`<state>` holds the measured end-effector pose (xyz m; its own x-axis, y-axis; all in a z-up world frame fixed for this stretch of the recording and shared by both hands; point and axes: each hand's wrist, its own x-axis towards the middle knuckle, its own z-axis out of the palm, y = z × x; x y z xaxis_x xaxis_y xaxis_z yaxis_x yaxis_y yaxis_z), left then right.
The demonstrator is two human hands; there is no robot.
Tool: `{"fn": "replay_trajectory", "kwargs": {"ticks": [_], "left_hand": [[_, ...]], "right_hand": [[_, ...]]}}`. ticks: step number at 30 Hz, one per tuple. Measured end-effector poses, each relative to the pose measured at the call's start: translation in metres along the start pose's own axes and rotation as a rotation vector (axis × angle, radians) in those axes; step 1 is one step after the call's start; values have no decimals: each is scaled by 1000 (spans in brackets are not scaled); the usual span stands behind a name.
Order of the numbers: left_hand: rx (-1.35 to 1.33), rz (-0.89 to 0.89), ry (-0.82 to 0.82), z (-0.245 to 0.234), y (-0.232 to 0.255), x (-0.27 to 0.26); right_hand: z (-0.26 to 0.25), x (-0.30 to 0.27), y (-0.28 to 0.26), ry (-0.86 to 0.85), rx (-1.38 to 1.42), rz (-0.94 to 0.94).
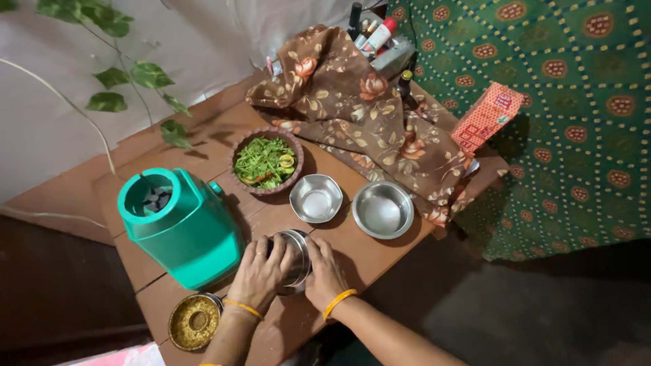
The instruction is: The person loads a green blender with a brownish mixture and green leafy vegetables, secures the lid, and operates the blender. They then open the jar, scrape the blended contents into a metal bowl, and repeat the process with more vegetables.
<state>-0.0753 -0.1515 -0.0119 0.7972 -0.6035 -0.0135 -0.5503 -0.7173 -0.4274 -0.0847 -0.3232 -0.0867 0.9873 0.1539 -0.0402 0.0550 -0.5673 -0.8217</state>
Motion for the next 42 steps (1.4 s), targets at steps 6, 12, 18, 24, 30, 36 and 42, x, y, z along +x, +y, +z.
{"fn": "replay_trajectory", "kwargs": {"ticks": [6, 12, 18, 24, 30, 36, 42], "left_hand": [[-141, 72, 60, -8, -26, 2], [-289, 44, -82, -29, -24, 13], [-528, -75, -167, -45, -24, 16], [-519, -107, -156, -45, -22, 12], [-441, -119, -110, -41, -23, 5], [-516, -190, -76, -42, -27, 1], [-545, -200, 0, -35, -29, -11]], "right_hand": [[-11, 1, 6, 33, 18, -267], [-7, -15, -24, 64, -164, -267], [-10, -6, -21, 219, 11, -150], [-3, -4, -18, -31, -79, -32], [11, 3, -14, -56, 72, -365], [22, 2, -21, 18, 189, -309], [15, 3, -33, 123, 49, -286]]}}
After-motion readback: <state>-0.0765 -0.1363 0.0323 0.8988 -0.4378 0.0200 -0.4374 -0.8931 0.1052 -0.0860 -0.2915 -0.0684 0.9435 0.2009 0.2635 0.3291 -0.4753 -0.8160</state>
